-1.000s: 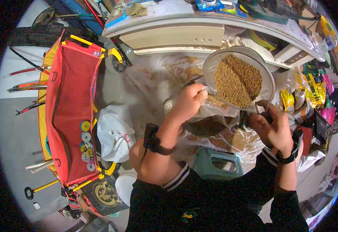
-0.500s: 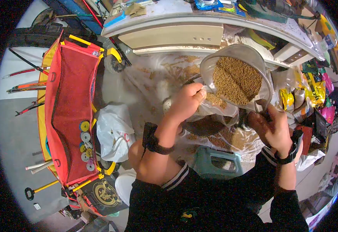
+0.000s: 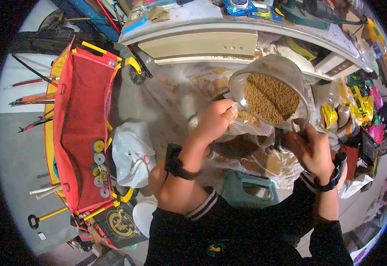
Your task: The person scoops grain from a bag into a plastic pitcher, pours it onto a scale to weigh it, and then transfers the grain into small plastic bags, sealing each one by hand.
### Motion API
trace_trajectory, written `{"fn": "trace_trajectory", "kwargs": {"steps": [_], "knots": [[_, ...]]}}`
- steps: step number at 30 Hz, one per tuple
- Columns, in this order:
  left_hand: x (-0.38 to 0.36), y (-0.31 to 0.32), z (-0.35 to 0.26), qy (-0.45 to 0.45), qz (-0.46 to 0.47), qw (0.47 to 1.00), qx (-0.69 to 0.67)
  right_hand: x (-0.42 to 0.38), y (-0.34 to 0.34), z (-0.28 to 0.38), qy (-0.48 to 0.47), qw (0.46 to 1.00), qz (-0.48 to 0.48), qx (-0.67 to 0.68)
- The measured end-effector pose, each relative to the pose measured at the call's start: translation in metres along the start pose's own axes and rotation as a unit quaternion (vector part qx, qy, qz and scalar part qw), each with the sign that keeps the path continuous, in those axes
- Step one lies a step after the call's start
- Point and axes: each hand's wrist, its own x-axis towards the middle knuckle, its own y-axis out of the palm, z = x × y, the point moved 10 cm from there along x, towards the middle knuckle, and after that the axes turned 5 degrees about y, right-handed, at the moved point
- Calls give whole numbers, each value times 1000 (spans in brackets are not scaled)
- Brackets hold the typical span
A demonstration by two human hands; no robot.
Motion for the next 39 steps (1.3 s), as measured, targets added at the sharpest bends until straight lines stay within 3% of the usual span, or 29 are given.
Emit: {"fn": "trace_trajectory", "kwargs": {"steps": [9,15,17,24,26,39], "knots": [[-2,0,-1,-19,12,1000,10,-3,-1,2,6,1000,3,-27],[-1,-3,-8,31,-3,999,26,-3,0,-1,-12,1000,-6,-20],[-2,3,-4,3,37,999,-1,-3,0,-1,-15,1000,-6,-15],[0,-2,-1,21,4,1000,-7,-3,0,2,2,1000,8,-13],[1,-1,-5,74,4,997,4,-4,0,3,-4,1000,4,-14],[-1,-1,-1,48,18,998,27,-4,-2,12,-17,999,-2,-36]]}}
